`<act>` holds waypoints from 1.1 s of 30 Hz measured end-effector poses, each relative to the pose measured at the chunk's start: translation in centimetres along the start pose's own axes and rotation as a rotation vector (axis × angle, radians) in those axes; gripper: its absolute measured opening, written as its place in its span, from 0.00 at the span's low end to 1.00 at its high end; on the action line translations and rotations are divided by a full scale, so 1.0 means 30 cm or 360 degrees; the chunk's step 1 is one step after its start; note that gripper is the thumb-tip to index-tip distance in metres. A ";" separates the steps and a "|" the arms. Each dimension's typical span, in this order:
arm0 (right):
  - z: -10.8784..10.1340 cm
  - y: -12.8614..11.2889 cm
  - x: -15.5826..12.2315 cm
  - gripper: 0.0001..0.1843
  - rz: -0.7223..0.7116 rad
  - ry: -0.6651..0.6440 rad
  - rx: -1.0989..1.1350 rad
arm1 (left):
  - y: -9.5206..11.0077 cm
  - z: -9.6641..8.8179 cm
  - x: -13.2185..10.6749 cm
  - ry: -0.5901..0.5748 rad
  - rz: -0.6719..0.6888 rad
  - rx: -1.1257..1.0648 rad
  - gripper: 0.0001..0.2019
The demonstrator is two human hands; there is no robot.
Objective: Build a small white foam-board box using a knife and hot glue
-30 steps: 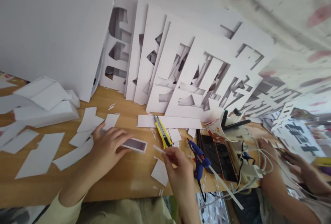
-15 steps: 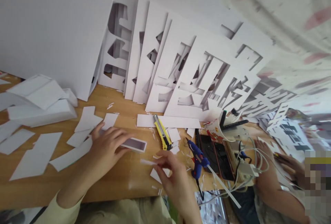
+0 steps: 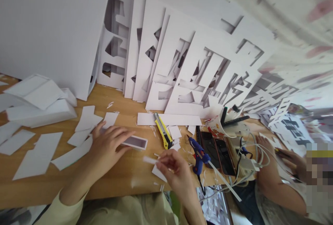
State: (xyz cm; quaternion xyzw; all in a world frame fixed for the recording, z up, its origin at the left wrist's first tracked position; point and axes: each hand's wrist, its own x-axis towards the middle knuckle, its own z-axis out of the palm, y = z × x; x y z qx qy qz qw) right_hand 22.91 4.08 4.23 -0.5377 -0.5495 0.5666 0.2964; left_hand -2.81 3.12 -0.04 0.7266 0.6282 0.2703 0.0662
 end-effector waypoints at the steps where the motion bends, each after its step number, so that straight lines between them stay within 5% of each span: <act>1: 0.007 0.001 -0.003 0.19 0.0088 -0.0175 0.0150 | 0.000 -0.001 0.000 0.0005 0.0005 0.0002 0.16; 4: 0.067 0.010 0.014 0.25 0.0142 -0.0315 0.0537 | 0.000 -0.004 0.000 0.0014 0.0031 0.0023 0.17; 7: 0.114 0.014 0.053 0.24 -0.0122 0.0105 0.0556 | 0.000 -0.005 0.000 0.0018 0.0054 0.0043 0.16; 11: 0.082 0.014 0.070 0.18 -0.0346 0.0524 0.0164 | 0.001 -0.004 0.003 0.0049 0.0073 0.0066 0.15; 16: 0.011 0.012 0.026 0.17 -0.0259 0.0441 0.0316 | -0.008 0.001 0.003 0.0103 0.0106 0.0054 0.15; 24: 0.014 -0.014 -0.025 0.18 0.0072 0.0278 0.1149 | -0.006 -0.017 0.025 0.0158 0.0262 0.0160 0.13; 27: -0.050 -0.033 -0.097 0.13 -0.0066 0.0168 0.1079 | 0.007 -0.012 0.049 0.0140 0.0346 0.0172 0.14; 30: -0.192 -0.029 -0.255 0.08 -0.0370 0.0177 0.0818 | 0.013 0.014 0.064 0.0129 0.0429 0.0185 0.13; 33: -0.367 0.032 -0.468 0.09 -0.0433 0.0717 0.0471 | 0.015 0.038 0.070 0.0096 0.0448 0.0201 0.14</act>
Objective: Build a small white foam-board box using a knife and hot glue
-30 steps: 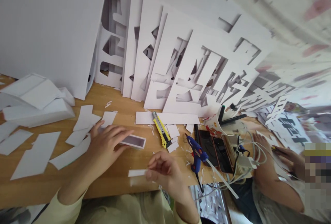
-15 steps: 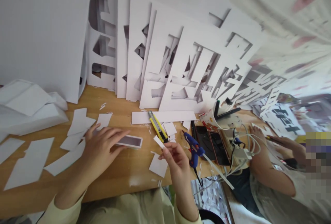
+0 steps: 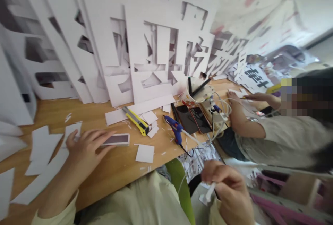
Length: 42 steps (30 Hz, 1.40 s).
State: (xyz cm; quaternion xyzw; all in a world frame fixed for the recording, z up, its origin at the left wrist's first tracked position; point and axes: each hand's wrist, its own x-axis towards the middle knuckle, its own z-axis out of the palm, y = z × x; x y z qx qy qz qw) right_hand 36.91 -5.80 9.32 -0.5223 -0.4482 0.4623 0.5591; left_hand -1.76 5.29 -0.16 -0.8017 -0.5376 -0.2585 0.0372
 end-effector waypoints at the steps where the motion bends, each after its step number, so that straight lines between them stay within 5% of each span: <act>1: -0.086 0.000 -0.041 0.10 -0.0008 0.0303 -0.0178 | 0.000 0.003 0.002 -0.0027 -0.0009 0.0006 0.15; 3: -0.241 0.029 -0.109 0.14 0.0072 0.0953 -0.0548 | -0.002 0.001 0.006 -0.0093 -0.0028 0.0006 0.18; 5: -0.363 0.092 -0.148 0.22 0.0252 0.1333 -0.0814 | -0.010 -0.002 0.007 -0.0150 -0.0033 0.0002 0.20; 9: -0.489 0.228 -0.143 0.35 0.0527 0.1327 -0.1164 | -0.044 0.009 -0.009 -0.0129 0.0032 0.0089 0.18; 14: -0.487 0.239 -0.119 0.36 0.0515 0.1541 -0.1299 | -0.025 0.013 -0.012 -0.0197 -0.0034 0.0159 0.18; 17: -0.392 0.172 -0.107 0.33 0.0287 0.1733 -0.1333 | 0.026 0.004 0.009 -0.0263 -0.0064 0.0135 0.20; 20: -0.206 0.108 -0.075 0.22 -0.0341 0.1699 -0.1084 | 0.059 0.004 0.021 -0.0236 -0.0083 0.0107 0.16; 22: -0.049 0.088 -0.043 0.13 -0.0541 0.1430 -0.0898 | 0.060 0.003 0.022 -0.0178 -0.0034 0.0064 0.12; 26: 0.257 0.113 0.038 0.08 -0.0476 0.0351 -0.0638 | 0.060 -0.037 0.024 -0.0185 0.0105 -0.0101 0.12; 29: 0.414 0.146 0.095 0.11 -0.0438 0.0065 -0.0583 | 0.099 -0.090 0.035 -0.0087 0.0104 -0.0214 0.15; 34: 0.501 0.135 0.147 0.38 -0.0184 -0.0323 -0.0393 | 0.198 -0.138 0.055 0.0155 0.0137 -0.0358 0.13; 42: 0.538 0.085 0.171 0.36 0.0091 -0.0399 -0.0451 | 0.201 -0.113 0.063 0.0269 0.0091 -0.0374 0.12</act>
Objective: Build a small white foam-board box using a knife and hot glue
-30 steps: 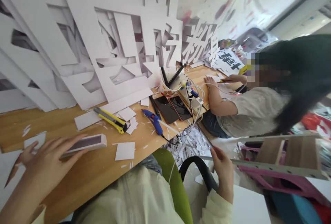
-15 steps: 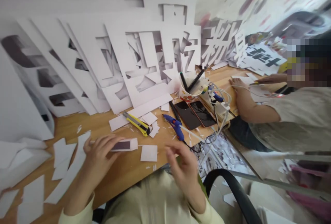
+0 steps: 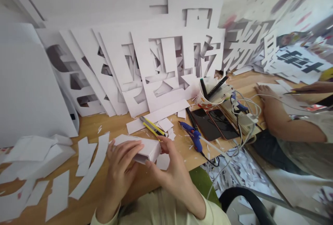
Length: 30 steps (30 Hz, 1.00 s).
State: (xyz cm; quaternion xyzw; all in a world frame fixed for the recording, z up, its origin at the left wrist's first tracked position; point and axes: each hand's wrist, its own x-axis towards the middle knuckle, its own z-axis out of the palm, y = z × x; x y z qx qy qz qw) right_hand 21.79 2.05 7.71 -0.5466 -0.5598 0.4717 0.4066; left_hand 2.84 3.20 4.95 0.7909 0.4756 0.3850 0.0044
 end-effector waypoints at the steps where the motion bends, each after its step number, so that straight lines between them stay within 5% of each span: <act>1: 0.003 -0.001 0.003 0.37 0.0008 0.0010 -0.0010 | -0.005 0.001 -0.001 -0.0001 -0.0003 -0.0005 0.12; 6: 0.009 0.000 0.010 0.42 0.0053 -0.0004 -0.0051 | -0.019 0.002 -0.003 -0.0004 -0.0025 -0.0030 0.12; 30: 0.024 0.008 0.016 0.38 -0.0073 0.0042 -0.0126 | -0.020 -0.001 -0.013 -0.0001 -0.0003 0.0016 0.15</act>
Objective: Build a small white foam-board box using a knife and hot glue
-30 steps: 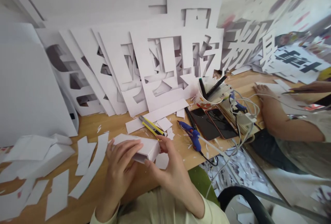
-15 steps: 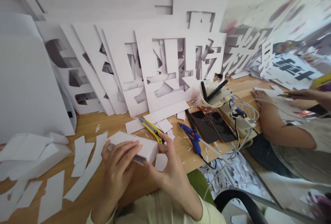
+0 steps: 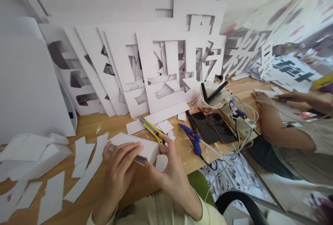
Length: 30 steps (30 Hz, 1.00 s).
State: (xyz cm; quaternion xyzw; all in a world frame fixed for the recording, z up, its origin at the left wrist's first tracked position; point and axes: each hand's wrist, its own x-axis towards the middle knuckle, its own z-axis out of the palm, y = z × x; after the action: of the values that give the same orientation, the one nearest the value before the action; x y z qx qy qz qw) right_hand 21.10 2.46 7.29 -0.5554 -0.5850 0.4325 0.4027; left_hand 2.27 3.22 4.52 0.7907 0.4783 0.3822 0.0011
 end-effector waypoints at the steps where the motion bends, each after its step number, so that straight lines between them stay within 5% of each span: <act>1: 0.000 0.002 -0.002 0.38 -0.0001 0.0000 -0.0012 | 0.001 -0.001 0.000 -0.0001 0.0008 -0.0005 0.15; 19: -0.016 -0.001 -0.019 0.38 0.0103 -0.0111 0.0395 | 0.011 -0.003 -0.008 0.0027 -0.0046 -0.0114 0.15; 30: -0.012 0.050 -0.007 0.31 -0.0297 0.0095 0.0299 | 0.023 -0.005 -0.015 -0.0033 0.0049 0.0078 0.17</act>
State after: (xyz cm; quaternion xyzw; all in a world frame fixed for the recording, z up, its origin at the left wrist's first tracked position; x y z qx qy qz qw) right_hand 21.92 2.29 5.98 -0.4712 -0.5788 0.4293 0.5085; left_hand 2.59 2.46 4.60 0.8015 0.4754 0.3622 -0.0193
